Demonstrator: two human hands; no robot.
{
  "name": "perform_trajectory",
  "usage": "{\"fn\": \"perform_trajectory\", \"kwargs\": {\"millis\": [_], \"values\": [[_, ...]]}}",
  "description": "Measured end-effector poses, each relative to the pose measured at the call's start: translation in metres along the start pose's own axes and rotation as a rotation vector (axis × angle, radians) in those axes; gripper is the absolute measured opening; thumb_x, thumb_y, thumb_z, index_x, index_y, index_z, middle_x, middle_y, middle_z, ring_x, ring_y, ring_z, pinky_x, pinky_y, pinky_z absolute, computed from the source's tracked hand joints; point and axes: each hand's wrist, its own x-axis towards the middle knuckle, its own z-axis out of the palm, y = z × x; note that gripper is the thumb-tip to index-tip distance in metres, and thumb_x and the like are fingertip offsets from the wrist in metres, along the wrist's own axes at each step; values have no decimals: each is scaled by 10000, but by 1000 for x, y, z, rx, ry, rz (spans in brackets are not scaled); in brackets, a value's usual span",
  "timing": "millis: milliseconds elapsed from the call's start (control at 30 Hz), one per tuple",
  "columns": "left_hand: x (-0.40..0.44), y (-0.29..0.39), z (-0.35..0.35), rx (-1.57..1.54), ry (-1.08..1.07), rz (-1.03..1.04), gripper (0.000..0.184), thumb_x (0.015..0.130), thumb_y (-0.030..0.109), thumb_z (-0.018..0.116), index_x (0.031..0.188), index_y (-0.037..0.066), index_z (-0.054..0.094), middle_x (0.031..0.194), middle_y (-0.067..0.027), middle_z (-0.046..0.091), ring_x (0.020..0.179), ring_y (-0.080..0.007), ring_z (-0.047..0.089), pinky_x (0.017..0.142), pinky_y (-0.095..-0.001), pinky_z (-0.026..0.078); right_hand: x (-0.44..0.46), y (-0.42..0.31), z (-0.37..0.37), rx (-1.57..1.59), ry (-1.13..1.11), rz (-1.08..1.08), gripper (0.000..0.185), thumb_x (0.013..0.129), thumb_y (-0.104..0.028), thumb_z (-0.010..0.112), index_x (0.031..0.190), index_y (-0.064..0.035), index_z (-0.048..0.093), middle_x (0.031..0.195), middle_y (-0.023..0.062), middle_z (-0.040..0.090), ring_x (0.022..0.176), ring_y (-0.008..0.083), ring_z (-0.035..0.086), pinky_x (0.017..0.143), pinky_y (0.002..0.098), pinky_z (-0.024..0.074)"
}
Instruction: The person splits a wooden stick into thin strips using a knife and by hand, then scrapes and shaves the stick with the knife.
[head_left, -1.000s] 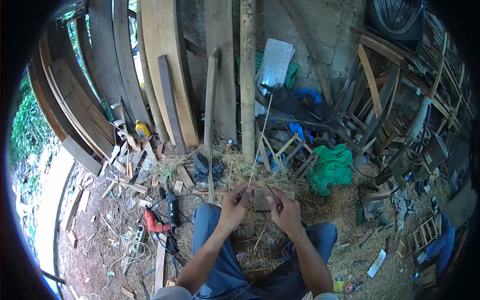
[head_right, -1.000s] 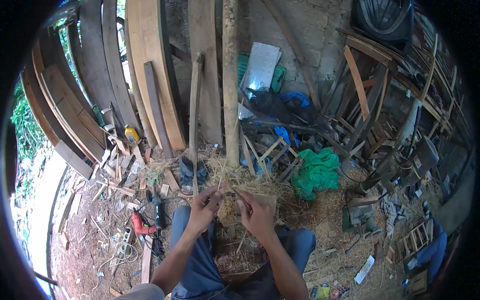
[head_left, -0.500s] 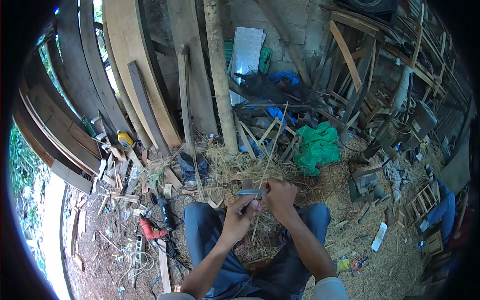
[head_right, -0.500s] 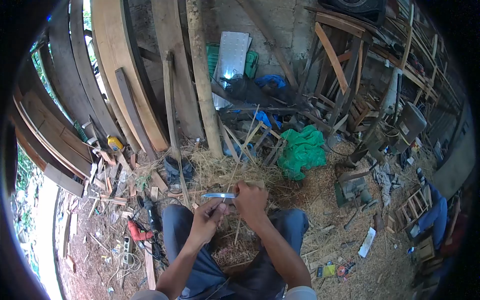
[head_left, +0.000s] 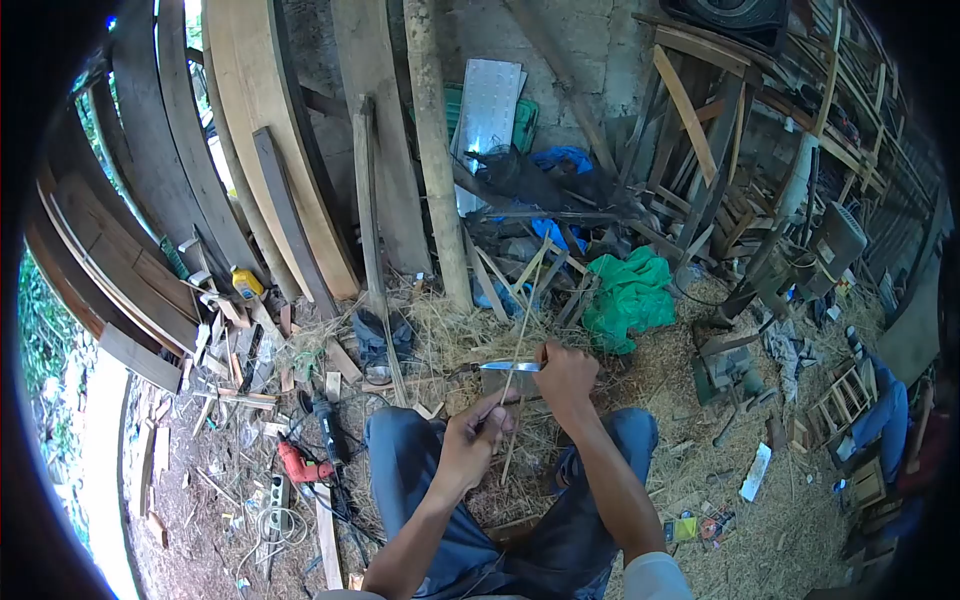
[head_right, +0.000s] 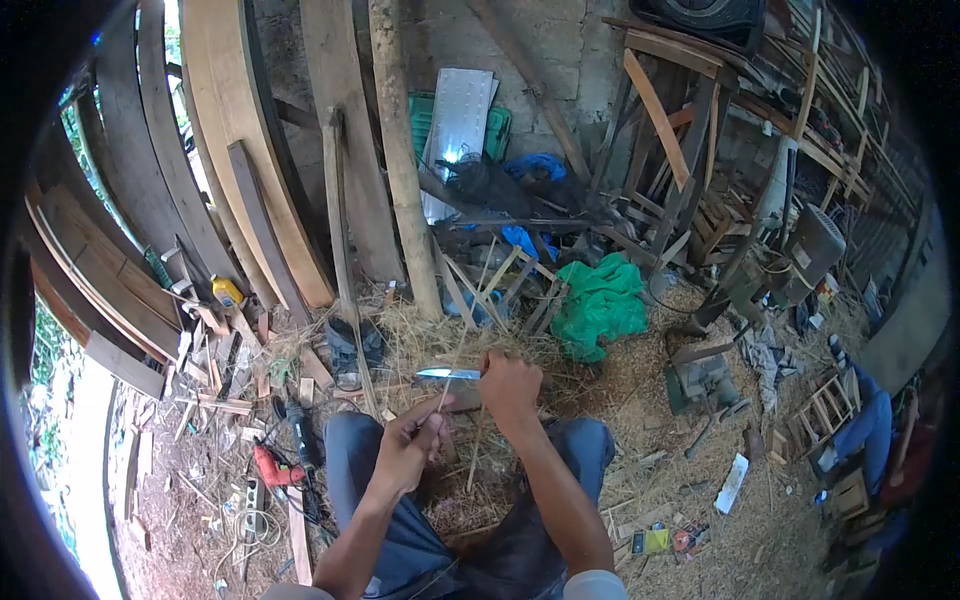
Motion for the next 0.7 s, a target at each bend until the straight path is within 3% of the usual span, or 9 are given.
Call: {"fn": "perform_trajectory", "kwargs": {"millis": [400, 500, 567, 633, 700], "values": [[-12, -3, -11, 42, 16, 2, 280, 950, 92, 489, 1207, 19, 570, 760, 6, 530, 557, -30, 399, 501, -178, 342, 23, 7, 21, -132, -25, 169, 156, 778, -185, 582, 687, -83, 659, 646, 156, 648, 632, 321, 664, 596, 443, 528], [-31, 2, -15, 42, -93, -116, 278, 946, 77, 485, 1204, 14, 568, 767, 3, 531, 556, -29, 396, 496, -181, 342, 31, 25, 27, -218, -111, 270, 176, 786, -201, 582, 699, -68, 658, 685, 187, 654, 641, 328, 666, 600, 448, 531], [-44, -17, -23, 27, -94, -66, 280, 947, 96, 499, 1210, 27, 568, 775, 4, 544, 566, -27, 401, 488, -178, 335, 44, 59, 32, -277, 62, 478, 171, 754, -205, 637, 687, -50, 664, 644, 189, 629, 641, 342, 647, 610, 461, 512], [-50, -19, -38, 14, -87, -28, 282, 949, 115, 512, 1215, 41, 568, 783, 5, 558, 576, -24, 406, 479, -174, 327, 43, 44, 18, -161, -37, 462, 209, 779, -220, 625, 695, -29, 636, 663, 185, 634, 663, 342, 652, 617, 451, 518], [-37, -7, -47, -42, -1, -151, 275, 955, 125, 507, 1211, 44, 565, 822, -12, 582, 565, -24, 398, 463, -175, 315, 48, 38, 3, -66, -122, 410, 247, 804, -235, 613, 704, -9, 609, 682, 181, 638, 685, 342, 657, 624, 441, 523]]}}
